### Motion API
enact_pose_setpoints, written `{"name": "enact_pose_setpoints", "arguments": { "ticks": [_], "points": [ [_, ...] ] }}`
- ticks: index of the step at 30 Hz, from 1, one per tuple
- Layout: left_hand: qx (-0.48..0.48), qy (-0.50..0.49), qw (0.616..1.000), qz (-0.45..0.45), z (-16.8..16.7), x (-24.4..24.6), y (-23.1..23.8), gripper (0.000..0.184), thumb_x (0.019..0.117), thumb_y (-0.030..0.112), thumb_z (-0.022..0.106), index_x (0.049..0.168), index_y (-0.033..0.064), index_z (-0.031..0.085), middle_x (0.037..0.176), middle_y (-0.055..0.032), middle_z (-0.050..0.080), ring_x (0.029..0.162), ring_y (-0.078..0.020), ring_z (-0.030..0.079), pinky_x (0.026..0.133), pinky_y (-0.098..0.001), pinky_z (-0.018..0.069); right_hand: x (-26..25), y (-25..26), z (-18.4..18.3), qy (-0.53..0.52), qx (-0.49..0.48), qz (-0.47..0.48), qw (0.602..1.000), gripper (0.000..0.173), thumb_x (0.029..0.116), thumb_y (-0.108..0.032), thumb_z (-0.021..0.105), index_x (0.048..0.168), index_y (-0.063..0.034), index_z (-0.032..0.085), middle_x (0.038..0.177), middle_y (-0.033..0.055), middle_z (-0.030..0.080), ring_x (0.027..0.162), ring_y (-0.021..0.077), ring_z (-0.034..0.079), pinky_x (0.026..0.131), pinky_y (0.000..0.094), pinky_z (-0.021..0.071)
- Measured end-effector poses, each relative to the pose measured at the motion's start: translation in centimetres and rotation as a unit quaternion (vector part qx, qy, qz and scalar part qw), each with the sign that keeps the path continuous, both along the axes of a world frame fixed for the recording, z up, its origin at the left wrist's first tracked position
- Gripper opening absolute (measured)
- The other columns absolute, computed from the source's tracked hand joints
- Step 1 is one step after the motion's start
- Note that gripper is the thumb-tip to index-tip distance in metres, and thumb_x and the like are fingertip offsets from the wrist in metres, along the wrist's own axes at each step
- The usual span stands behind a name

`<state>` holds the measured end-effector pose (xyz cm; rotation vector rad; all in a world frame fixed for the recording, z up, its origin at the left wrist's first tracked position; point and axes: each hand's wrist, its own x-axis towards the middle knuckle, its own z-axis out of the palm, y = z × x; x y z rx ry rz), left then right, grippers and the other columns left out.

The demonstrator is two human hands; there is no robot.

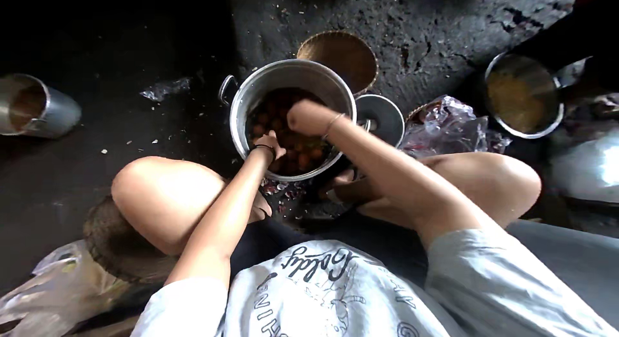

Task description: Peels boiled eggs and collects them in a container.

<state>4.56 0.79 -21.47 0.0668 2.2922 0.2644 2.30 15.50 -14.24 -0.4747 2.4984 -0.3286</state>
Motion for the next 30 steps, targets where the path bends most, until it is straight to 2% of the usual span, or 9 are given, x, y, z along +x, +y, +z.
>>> {"name": "enact_pose_setpoints", "arguments": {
  "ticks": [4, 7, 10, 12, 15, 17, 22, 26, 30],
  "points": [
    [0.075, 0.098, 0.986, 0.115, 1.6, -0.5, -1.3, 0.064, 0.1009, 0.031, 0.059, 0.151, -0.0012, 0.034, 0.127, -0.0307, 0.062, 0.119, -0.0457, 0.062, 0.099, -0.0618, 0.0495, 3.8, -5.0, -4.5, -0.154, 0.134, 0.031, 0.978, 0.028, 0.1013, -0.010, 0.059, 0.122, 0.0064, 0.066, 0.130, 0.0281, 0.063, 0.123, 0.0458, 0.060, 0.097, 0.0672, 0.0481],
    [0.192, 0.135, 0.951, 0.202, 2.3, -0.9, -2.2, 0.051, 0.1042, 0.029, 0.051, 0.145, 0.0008, 0.041, 0.124, -0.0250, 0.065, 0.118, -0.0389, 0.064, 0.099, -0.0575, 0.0500, 4.7, -6.0, -5.8, -0.176, 0.150, -0.006, 0.973, 0.036, 0.1054, -0.010, 0.050, 0.139, -0.0019, 0.060, 0.142, 0.0262, 0.057, 0.132, 0.0457, 0.054, 0.103, 0.0682, 0.0433],
    [0.362, 0.094, 0.872, 0.316, 2.5, -1.4, -2.4, 0.043, 0.1102, 0.026, 0.035, 0.144, 0.0005, 0.043, 0.127, -0.0250, 0.060, 0.107, -0.0324, 0.066, 0.090, -0.0480, 0.0543, 5.0, -6.4, -7.0, -0.130, 0.180, 0.029, 0.975, 0.042, 0.1041, -0.004, 0.049, 0.146, -0.0062, 0.054, 0.142, 0.0268, 0.056, 0.129, 0.0493, 0.055, 0.099, 0.0692, 0.0458],
    [0.443, 0.048, 0.806, 0.388, 3.0, -1.5, -2.2, 0.045, 0.1108, 0.027, 0.027, 0.144, 0.0027, 0.044, 0.125, -0.0208, 0.057, 0.097, -0.0258, 0.063, 0.083, -0.0412, 0.0540, 4.7, -6.0, -7.0, -0.095, 0.184, 0.074, 0.975, 0.045, 0.0967, -0.003, 0.063, 0.141, -0.0025, 0.056, 0.137, 0.0265, 0.059, 0.124, 0.0485, 0.058, 0.095, 0.0663, 0.0491],
    [0.506, 0.009, 0.732, 0.456, 3.9, -1.3, -2.2, 0.043, 0.1091, 0.031, 0.030, 0.138, 0.0052, 0.049, 0.113, -0.0135, 0.057, 0.085, -0.0189, 0.058, 0.075, -0.0339, 0.0504, 3.8, -3.2, -5.9, -0.073, 0.050, 0.020, 0.996, 0.055, 0.0844, -0.018, 0.082, 0.132, -0.0014, 0.061, 0.129, 0.0231, 0.064, 0.119, 0.0430, 0.062, 0.097, 0.0658, 0.0497],
    [0.517, 0.003, 0.711, 0.477, 4.4, -1.3, -2.5, 0.041, 0.1096, 0.034, 0.034, 0.134, 0.0065, 0.051, 0.106, -0.0098, 0.057, 0.079, -0.0157, 0.055, 0.070, -0.0305, 0.0482, 3.3, -0.5, -4.2, -0.081, -0.098, -0.052, 0.991, 0.051, 0.0839, -0.013, 0.082, 0.127, 0.0030, 0.061, 0.119, 0.0257, 0.066, 0.111, 0.0414, 0.065, 0.096, 0.0635, 0.0502],
    [0.488, -0.024, 0.735, 0.470, 4.3, -0.5, -2.1, 0.052, 0.1091, 0.045, 0.026, 0.129, 0.0089, 0.057, 0.098, -0.0086, 0.065, 0.074, -0.0158, 0.059, 0.066, -0.0316, 0.0494, 5.0, 3.2, -0.6, 0.064, -0.340, -0.219, 0.912, 0.056, 0.0927, -0.010, 0.071, 0.144, -0.0051, 0.048, 0.127, 0.0196, 0.064, 0.101, 0.0272, 0.071, 0.085, 0.0456, 0.0610],
    [0.565, -0.116, 0.681, 0.452, 4.9, 1.1, -0.1, 0.041, 0.1096, 0.044, 0.036, 0.120, 0.0126, 0.059, 0.087, -0.0020, 0.063, 0.068, -0.0108, 0.059, 0.063, -0.0265, 0.0520, 7.1, 2.5, -0.8, 0.214, -0.362, -0.190, 0.887, 0.060, 0.0928, -0.011, 0.072, 0.148, -0.0017, 0.050, 0.140, 0.0182, 0.060, 0.124, 0.0248, 0.062, 0.106, 0.0403, 0.0515],
    [0.563, -0.136, 0.669, 0.465, 4.6, 1.3, -0.1, 0.043, 0.1094, 0.049, 0.035, 0.113, 0.0133, 0.059, 0.086, -0.0005, 0.062, 0.065, -0.0087, 0.058, 0.060, -0.0230, 0.0502, 8.0, 2.2, -1.3, 0.297, -0.363, -0.206, 0.859, 0.061, 0.0943, -0.016, 0.071, 0.149, -0.0023, 0.048, 0.142, 0.0191, 0.058, 0.124, 0.0256, 0.062, 0.102, 0.0395, 0.0548]
  ]
}}
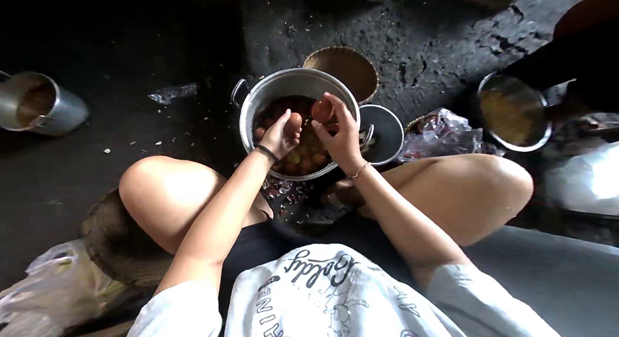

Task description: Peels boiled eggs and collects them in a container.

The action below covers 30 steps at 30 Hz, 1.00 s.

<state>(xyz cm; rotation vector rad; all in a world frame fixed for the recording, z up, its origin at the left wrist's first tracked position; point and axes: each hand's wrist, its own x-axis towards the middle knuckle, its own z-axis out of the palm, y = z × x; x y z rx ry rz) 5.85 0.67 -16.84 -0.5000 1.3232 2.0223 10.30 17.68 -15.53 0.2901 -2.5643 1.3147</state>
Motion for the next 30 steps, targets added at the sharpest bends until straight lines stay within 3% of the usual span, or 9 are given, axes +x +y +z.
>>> {"name": "enact_pose_setpoints", "arguments": {
  "ticks": [3, 7, 13, 17, 20, 22, 24, 27, 30],
  "points": [
    [-0.022, -0.018, 1.000, -0.002, -0.3, 0.3, 0.4, 0.056, 0.1077, 0.058, 0.029, 0.126, 0.0134, 0.058, 0.096, -0.0042, 0.066, 0.075, -0.0136, 0.062, 0.067, -0.0299, 0.0531, 0.5, -0.9, -0.2, -0.033, 0.058, 0.055, 0.996, 0.063, 0.0932, -0.017, 0.073, 0.151, -0.0070, 0.050, 0.135, 0.0196, 0.061, 0.122, 0.0303, 0.063, 0.103, 0.0458, 0.0528],
    [-0.001, -0.019, 0.999, 0.028, -1.2, -0.1, 0.3, 0.058, 0.1079, 0.057, 0.029, 0.127, 0.0101, 0.057, 0.098, -0.0076, 0.066, 0.084, -0.0179, 0.065, 0.076, -0.0350, 0.0566, -0.2, -0.9, -1.3, -0.042, -0.039, -0.001, 0.998, 0.060, 0.0959, -0.017, 0.071, 0.148, 0.0010, 0.048, 0.142, 0.0205, 0.058, 0.122, 0.0240, 0.065, 0.102, 0.0366, 0.0553],
    [-0.002, -0.059, 0.997, 0.046, -1.5, -0.4, 0.8, 0.056, 0.1091, 0.055, 0.024, 0.112, 0.0110, 0.058, 0.082, -0.0032, 0.061, 0.061, -0.0102, 0.056, 0.055, -0.0225, 0.0482, -1.0, 0.3, -1.6, -0.024, -0.128, -0.031, 0.991, 0.057, 0.0925, -0.018, 0.073, 0.142, 0.0021, 0.052, 0.123, 0.0169, 0.068, 0.106, 0.0179, 0.071, 0.092, 0.0334, 0.0604],
    [0.001, -0.028, 1.000, 0.013, -2.1, -0.7, 0.6, 0.070, 0.1033, 0.068, 0.027, 0.133, 0.0110, 0.055, 0.108, -0.0089, 0.067, 0.094, -0.0187, 0.066, 0.083, -0.0361, 0.0568, -0.8, -0.5, -2.2, -0.077, -0.079, 0.021, 0.994, 0.057, 0.0880, -0.024, 0.080, 0.136, -0.0008, 0.062, 0.132, 0.0194, 0.062, 0.120, 0.0257, 0.062, 0.102, 0.0392, 0.0530],
    [-0.133, 0.028, 0.990, -0.035, -1.6, -1.3, 0.7, 0.065, 0.1039, 0.066, 0.031, 0.125, 0.0107, 0.059, 0.098, -0.0062, 0.064, 0.083, -0.0148, 0.064, 0.075, -0.0315, 0.0560, -1.3, 0.1, -2.6, -0.232, -0.329, 0.003, 0.915, 0.047, 0.1009, -0.020, 0.054, 0.143, 0.0005, 0.051, 0.130, 0.0143, 0.062, 0.109, 0.0181, 0.066, 0.095, 0.0357, 0.0575],
    [-0.276, 0.130, 0.940, -0.153, -1.5, -1.5, -0.2, 0.061, 0.1092, 0.053, 0.033, 0.137, 0.0040, 0.057, 0.125, -0.0186, 0.064, 0.113, -0.0284, 0.063, 0.101, -0.0483, 0.0493, -1.1, 0.9, -1.6, -0.305, -0.449, 0.021, 0.840, 0.050, 0.1083, -0.028, 0.030, 0.156, -0.0155, 0.037, 0.130, 0.0111, 0.063, 0.100, 0.0179, 0.068, 0.089, 0.0358, 0.0576],
    [-0.434, 0.220, 0.830, -0.273, -2.7, -1.2, -0.3, 0.052, 0.1081, 0.046, 0.045, 0.126, -0.0003, 0.059, 0.116, -0.0257, 0.065, 0.107, -0.0400, 0.065, 0.093, -0.0597, 0.0517, -1.0, 1.5, -0.6, -0.322, -0.507, 0.034, 0.799, 0.052, 0.1094, -0.032, 0.018, 0.154, -0.0186, 0.042, 0.128, 0.0104, 0.065, 0.099, 0.0175, 0.068, 0.088, 0.0338, 0.0566],
    [-0.556, 0.196, 0.695, -0.411, -5.0, -0.1, 0.5, 0.058, 0.1023, 0.052, 0.055, 0.129, 0.0009, 0.060, 0.125, -0.0290, 0.061, 0.115, -0.0452, 0.063, 0.095, -0.0603, 0.0526, -1.5, 1.4, -0.4, -0.324, -0.512, 0.038, 0.794, 0.044, 0.1103, -0.028, 0.035, 0.149, -0.0112, 0.045, 0.124, 0.0080, 0.066, 0.095, 0.0124, 0.067, 0.087, 0.0280, 0.0557],
    [-0.547, 0.152, 0.660, -0.492, -4.5, -0.1, 1.1, 0.058, 0.1032, 0.047, 0.056, 0.138, 0.0011, 0.055, 0.138, -0.0285, 0.056, 0.128, -0.0446, 0.056, 0.102, -0.0606, 0.0479, -1.7, 1.3, -0.6, -0.320, -0.423, 0.063, 0.845, 0.049, 0.1067, -0.025, 0.053, 0.153, -0.0195, 0.039, 0.118, 0.0081, 0.067, 0.077, 0.0098, 0.063, 0.073, 0.0242, 0.0552]
  ]
}}
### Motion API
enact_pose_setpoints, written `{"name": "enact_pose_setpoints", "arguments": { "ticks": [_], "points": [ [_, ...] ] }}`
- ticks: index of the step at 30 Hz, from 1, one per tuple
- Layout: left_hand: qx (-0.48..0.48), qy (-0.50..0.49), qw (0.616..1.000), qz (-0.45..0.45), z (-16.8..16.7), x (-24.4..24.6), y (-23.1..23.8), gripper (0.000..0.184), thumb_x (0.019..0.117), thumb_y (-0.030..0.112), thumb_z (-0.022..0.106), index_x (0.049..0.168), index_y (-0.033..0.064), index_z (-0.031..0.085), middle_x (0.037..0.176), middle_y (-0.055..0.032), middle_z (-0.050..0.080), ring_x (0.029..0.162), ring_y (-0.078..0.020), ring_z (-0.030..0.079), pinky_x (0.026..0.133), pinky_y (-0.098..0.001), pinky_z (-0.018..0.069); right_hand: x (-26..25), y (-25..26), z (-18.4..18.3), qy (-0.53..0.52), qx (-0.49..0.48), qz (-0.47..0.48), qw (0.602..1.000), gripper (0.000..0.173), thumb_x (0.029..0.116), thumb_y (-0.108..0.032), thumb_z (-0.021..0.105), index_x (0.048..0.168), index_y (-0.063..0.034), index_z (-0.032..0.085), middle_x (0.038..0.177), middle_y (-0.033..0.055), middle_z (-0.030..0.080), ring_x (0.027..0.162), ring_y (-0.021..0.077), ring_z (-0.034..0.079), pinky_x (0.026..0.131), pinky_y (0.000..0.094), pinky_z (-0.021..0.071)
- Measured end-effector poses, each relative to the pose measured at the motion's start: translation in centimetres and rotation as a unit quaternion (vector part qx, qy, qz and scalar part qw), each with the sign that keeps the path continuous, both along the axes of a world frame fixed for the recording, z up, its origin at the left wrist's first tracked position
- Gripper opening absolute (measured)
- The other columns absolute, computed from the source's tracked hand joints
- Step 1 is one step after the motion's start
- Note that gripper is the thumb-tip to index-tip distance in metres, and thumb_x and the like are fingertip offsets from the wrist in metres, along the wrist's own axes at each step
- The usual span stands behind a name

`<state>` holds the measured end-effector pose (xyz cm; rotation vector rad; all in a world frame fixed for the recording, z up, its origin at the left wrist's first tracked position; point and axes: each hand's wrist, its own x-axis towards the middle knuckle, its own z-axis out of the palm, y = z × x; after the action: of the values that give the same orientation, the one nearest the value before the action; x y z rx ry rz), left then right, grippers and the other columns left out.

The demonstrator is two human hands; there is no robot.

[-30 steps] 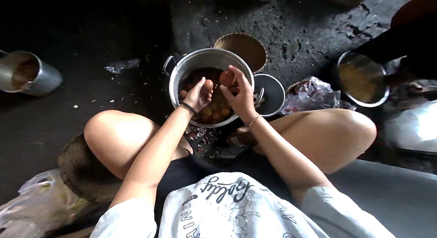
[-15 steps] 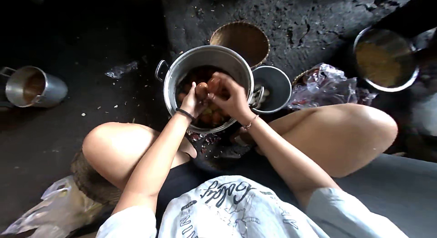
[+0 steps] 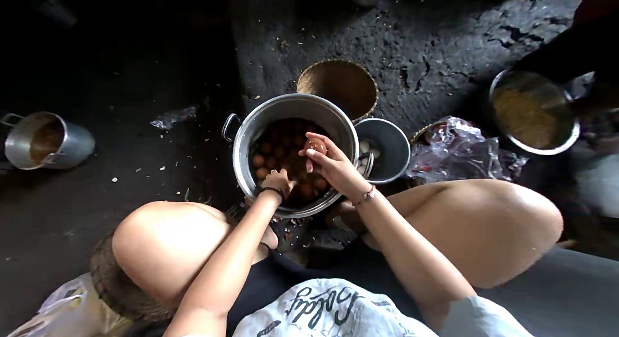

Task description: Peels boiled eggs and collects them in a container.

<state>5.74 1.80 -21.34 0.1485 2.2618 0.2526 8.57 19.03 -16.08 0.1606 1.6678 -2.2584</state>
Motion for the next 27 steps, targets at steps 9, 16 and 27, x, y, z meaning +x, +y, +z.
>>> {"name": "enact_pose_setpoints", "arguments": {
  "ticks": [9, 16, 27],
  "points": [
    [0.513, 0.091, 0.829, 0.205, 3.4, 0.0, 0.3, 0.060, 0.1098, 0.049, 0.020, 0.142, 0.0101, 0.052, 0.111, -0.0070, 0.065, 0.092, -0.0127, 0.064, 0.082, -0.0349, 0.0556, 0.2, -0.5, 0.3, 0.040, 0.149, -0.004, 0.988, 0.052, 0.1124, -0.042, 0.017, 0.125, -0.0086, 0.056, 0.079, 0.0026, 0.060, 0.057, 0.0075, 0.053, 0.052, 0.0214, 0.0458],
    [0.557, 0.102, 0.790, 0.232, 4.8, 0.4, -0.4, 0.038, 0.1110, 0.028, 0.038, 0.140, 0.0114, 0.057, 0.118, -0.0038, 0.065, 0.087, -0.0070, 0.061, 0.075, -0.0259, 0.0523, 0.1, -0.5, -1.0, 0.218, 0.320, 0.036, 0.921, 0.056, 0.1065, -0.036, 0.051, 0.154, -0.0112, 0.036, 0.137, 0.0103, 0.061, 0.118, 0.0166, 0.065, 0.098, 0.0409, 0.0558],
    [0.535, 0.135, 0.803, 0.225, 5.4, 1.0, -0.6, 0.052, 0.1114, 0.042, 0.025, 0.134, 0.0127, 0.061, 0.112, -0.0026, 0.068, 0.079, -0.0047, 0.061, 0.067, -0.0234, 0.0515, 0.3, -0.8, 0.3, 0.231, 0.333, 0.047, 0.913, 0.056, 0.1064, -0.038, 0.049, 0.157, -0.0146, 0.039, 0.094, 0.0062, 0.067, 0.069, 0.0141, 0.062, 0.062, 0.0348, 0.0555]
  ]
}}
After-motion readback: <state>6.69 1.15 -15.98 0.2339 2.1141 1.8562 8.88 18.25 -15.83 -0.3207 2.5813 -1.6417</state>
